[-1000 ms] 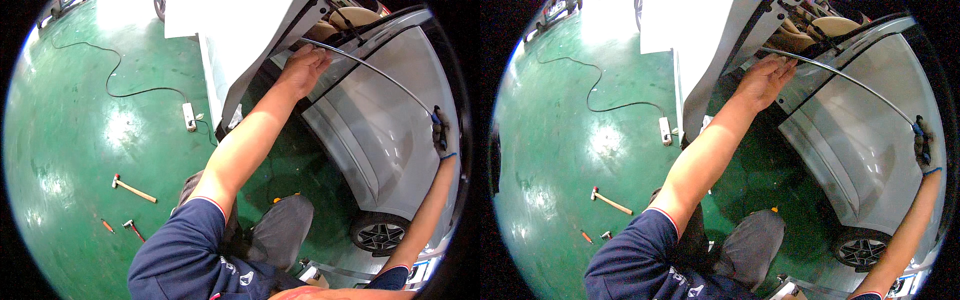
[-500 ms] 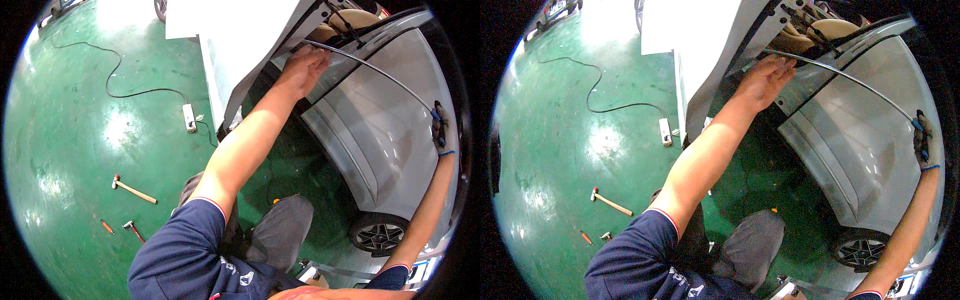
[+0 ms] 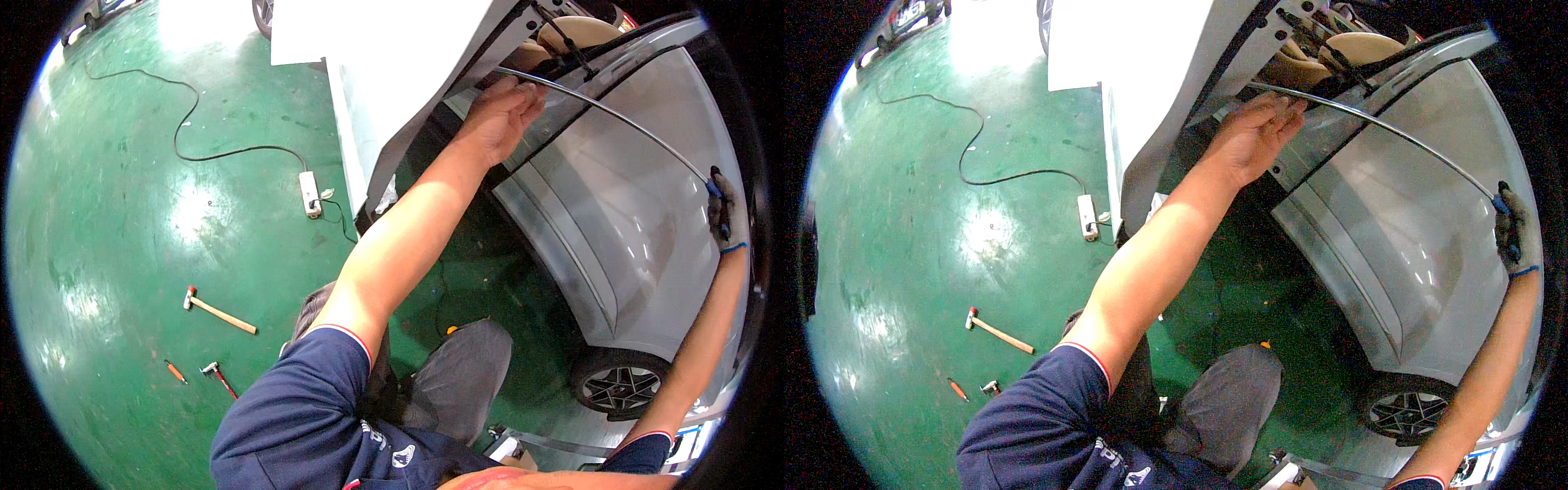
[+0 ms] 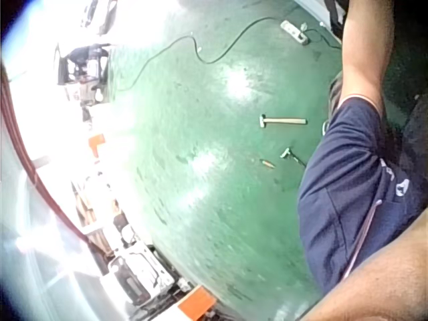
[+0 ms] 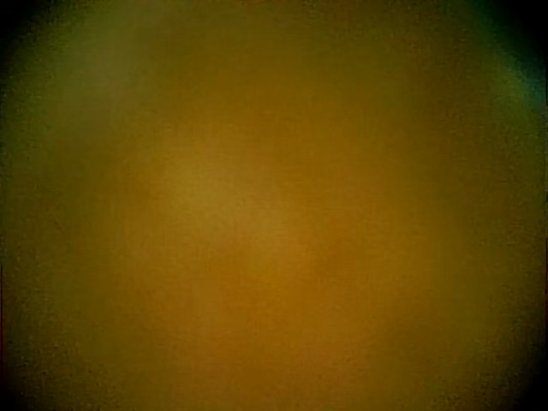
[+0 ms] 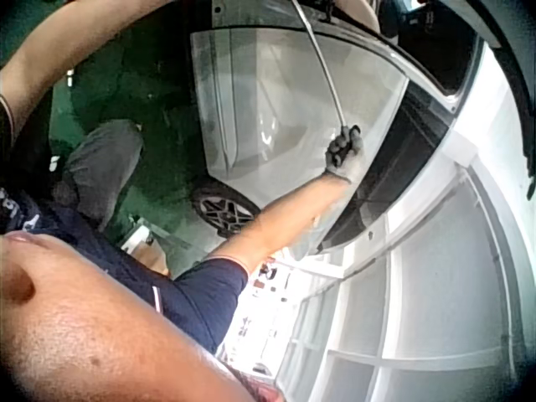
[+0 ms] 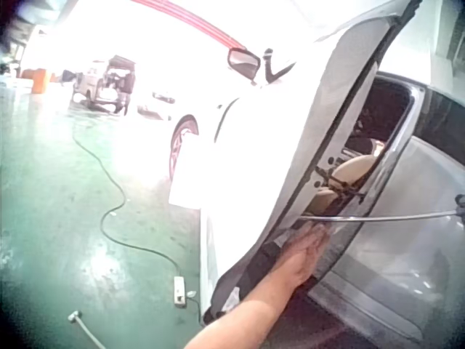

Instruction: The person installs a long strip of black rubber weather stripping along the edge of a white car door. They use a long metal rod to press the strip into the channel while holding the door open with their other hand. The person works along the vertical edge of the door, ensuring the strip is seated correctly.

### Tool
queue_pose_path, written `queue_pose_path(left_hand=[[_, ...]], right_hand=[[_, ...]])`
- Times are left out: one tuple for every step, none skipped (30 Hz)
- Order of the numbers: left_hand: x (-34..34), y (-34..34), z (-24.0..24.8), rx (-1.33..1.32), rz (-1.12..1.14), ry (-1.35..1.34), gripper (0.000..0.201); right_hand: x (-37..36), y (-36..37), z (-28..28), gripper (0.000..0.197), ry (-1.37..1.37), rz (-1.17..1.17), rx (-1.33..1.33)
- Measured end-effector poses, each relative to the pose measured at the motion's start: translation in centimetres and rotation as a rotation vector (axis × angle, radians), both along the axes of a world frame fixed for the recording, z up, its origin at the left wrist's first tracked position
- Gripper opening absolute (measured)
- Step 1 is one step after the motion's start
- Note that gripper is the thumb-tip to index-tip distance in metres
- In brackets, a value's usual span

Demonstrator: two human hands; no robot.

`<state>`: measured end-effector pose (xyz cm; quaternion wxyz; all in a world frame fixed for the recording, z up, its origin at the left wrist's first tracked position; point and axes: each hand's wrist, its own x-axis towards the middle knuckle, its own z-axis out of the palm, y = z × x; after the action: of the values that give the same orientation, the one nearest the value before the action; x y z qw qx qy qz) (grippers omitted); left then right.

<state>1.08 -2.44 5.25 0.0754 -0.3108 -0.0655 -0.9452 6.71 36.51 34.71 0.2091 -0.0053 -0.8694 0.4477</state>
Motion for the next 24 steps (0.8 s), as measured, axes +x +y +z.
queue_pose_path(left_hand=[[-0.2, -0.2, -0.2, -0.004, 0.0, -0.008, 0.014], [-0.3, 0.0, 0.0, -0.002, -0.011, -0.006, 0.013], [-0.4, 0.3, 0.2, 0.009, -0.018, -0.009, 0.013], [-0.4, 0.6, 0.3, 0.02, -0.025, -0.013, 0.013], [-0.2, 0.3, -0.1, 0.013, -0.008, -0.034, 0.012], [-0.3, 0.3, -0.1, 0.005, -0.005, -0.011, 0.013], [-0.5, 0.1, -0.1, -0.002, -0.003, 0.012, 0.014], [-0.7, 0.2, 0.2, -0.001, -0.011, 0.046, 0.014], [-0.6, 0.0, 0.1, -0.007, 0.008, 0.04, 0.015], [-0.5, -0.2, 0.0, -0.013, 0.028, 0.035, 0.016], [-0.3, -0.3, 0.0, -0.015, 0.041, 0.034, 0.016], [-0.2, -0.2, 0.2, -0.024, 0.046, 0.023, 0.016], [-0.1, -0.1, 0.4, -0.032, 0.051, 0.012, 0.017], [0.0, 0.1, 0.7, -0.037, 0.049, 0.006, 0.017], [-0.2, 0.2, 0.7, -0.032, 0.041, 0.014, 0.017], [-0.4, 0.3, 0.6, -0.027, 0.032, 0.024, 0.018], [-0.6, 0.3, 0.5, -0.024, 0.026, 0.028, 0.018], [-0.4, 0.0, 0.2, -0.033, 0.032, 0.017, 0.018], [-0.2, -0.3, -0.1, -0.042, 0.038, 0.005, 0.019], [-0.2, -0.2, -0.1, -0.04, 0.032, 0.004, 0.019], [-0.2, -0.2, -0.1, -0.037, 0.029, 0.008, 0.018], [-0.2, -0.3, -0.1, -0.035, 0.028, 0.011, 0.018], [-0.1, -0.2, 0.2, -0.03, 0.019, 0.02, 0.017], [0.0, 0.0, 0.4, -0.032, 0.015, 0.013, 0.016]], right_hand=[[0.2, -0.3, -0.9, 0.013, -0.01, -0.01, 0.023], [1.1, -0.9, -1.2, 0.012, -0.012, -0.031, 0.051], [1.4, -0.7, -0.8, 0.015, 0.005, 0.008, 0.008], [1.7, -0.3, -0.3, 0.018, 0.021, 0.047, -0.035], [0.7, 0.4, -0.7, 0.021, 0.021, 0.11, -0.097], [0.3, 0.9, 0.5, 0.027, -0.012, 0.116, -0.07], [-0.2, 1.6, 1.1, 0.026, 0.015, 0.1, -0.055], [0.5, 1.5, 2.0, 0.024, 0.054, 0.072, -0.03], [0.7, 0.1, 1.8, 0.023, 0.077, 0.064, -0.016], [1.2, -1.3, 1.8, 0.019, 0.004, 0.019, 0.031], [1.3, -1.4, 1.7, 0.018, 0.017, 0.018, 0.024], [1.4, -1.4, 1.7, 0.018, 0.03, 0.016, 0.017], [1.5, -1.4, 1.6, 0.017, 0.043, 0.014, 0.01], [1.7, -0.7, 2.0, 0.017, 0.048, 0.026, -0.001], [1.4, 0.2, 2.2, 0.018, 0.048, 0.044, -0.015], [1.3, 1.1, 2.4, 0.02, 0.05, 0.061, -0.028], [1.4, 0.8, 1.7, 0.019, 0.072, 0.083, -0.01], [1.1, 0.3, 0.3, 0.019, 0.087, 0.114, -0.002], [0.6, 0.1, -0.9, 0.019, 0.102, 0.145, 0.006], [0.5, -0.1, -1.1, 0.018, 0.113, 0.167, -0.035], [0.6, -0.3, -0.7, 0.018, 0.109, 0.148, -0.053], [0.9, -0.6, -0.1, 0.018, 0.103, 0.131, -0.072], [1.6, -0.8, 0.8, 0.018, 0.104, 0.106, -0.087], [2.2, -0.8, 1.8, 0.019, 0.012, 0.103, -0.042]])
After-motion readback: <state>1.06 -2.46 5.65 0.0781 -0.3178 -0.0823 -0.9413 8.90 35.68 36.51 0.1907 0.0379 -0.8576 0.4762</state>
